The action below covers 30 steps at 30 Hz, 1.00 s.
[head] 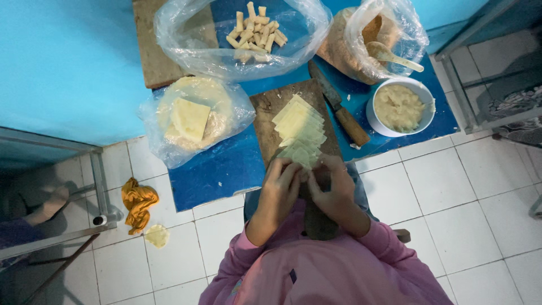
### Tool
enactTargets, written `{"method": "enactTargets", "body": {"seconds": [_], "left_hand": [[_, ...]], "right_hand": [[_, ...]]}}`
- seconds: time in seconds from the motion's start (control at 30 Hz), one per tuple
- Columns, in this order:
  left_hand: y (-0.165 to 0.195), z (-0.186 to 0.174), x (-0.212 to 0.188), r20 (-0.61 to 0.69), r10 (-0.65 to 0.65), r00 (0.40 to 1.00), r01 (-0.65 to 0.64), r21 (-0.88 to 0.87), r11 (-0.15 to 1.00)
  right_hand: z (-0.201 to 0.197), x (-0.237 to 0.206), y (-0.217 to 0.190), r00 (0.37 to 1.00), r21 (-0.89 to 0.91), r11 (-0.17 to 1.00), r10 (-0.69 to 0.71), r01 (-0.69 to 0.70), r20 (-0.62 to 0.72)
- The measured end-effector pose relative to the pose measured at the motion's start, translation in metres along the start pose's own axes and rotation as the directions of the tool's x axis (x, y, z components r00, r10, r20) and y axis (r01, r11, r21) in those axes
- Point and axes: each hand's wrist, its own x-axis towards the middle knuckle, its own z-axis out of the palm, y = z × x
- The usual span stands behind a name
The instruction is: The person sits on the floor and assembles filled dough snacks, placing a slice of cheese and a spoonful of filling onto flattened dough pieces and folding them over on a wooden board. Finished pieces are set aside as the person works through the dough pieces one at a time.
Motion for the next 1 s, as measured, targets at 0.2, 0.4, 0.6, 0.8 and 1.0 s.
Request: {"method": "enactTargets", "body": {"seconds": [0.2,0.4,0.6,0.8,1.0], "left_hand": [[0.001,0.002,0.002,-0.028,-0.019,0.999,0.018,-0.022,1.000],[0.005,-0.007,0.004,0.024,0.012,1.000,-0.011,-0.047,0.999],[0.014,-0.024,0.013,0.100,0.020,0.995,-0.012,-0.078,0.997],[0.015,-0.028,0.017,0.127,0.057,0.990,-0.051,-0.053,0.997],[0.005,-0.020,0.014,0.066,0.062,0.996,-0.058,-0.054,0.997]], "right_hand": [[0.005,0.002,0.003,0.988,0.019,0.989,-0.148,0.148,0.041],[-0.029,0.016,-0.005,0.952,0.104,0.994,-0.061,0.031,0.300],[-0.031,0.037,0.014,0.845,0.111,0.955,-0.295,0.275,0.447],[-0.021,0.037,0.027,0.922,0.138,0.990,-0.087,0.037,0.376],[-0.027,0.043,0.028,0.890,0.203,0.978,-0.137,0.051,0.434]]}}
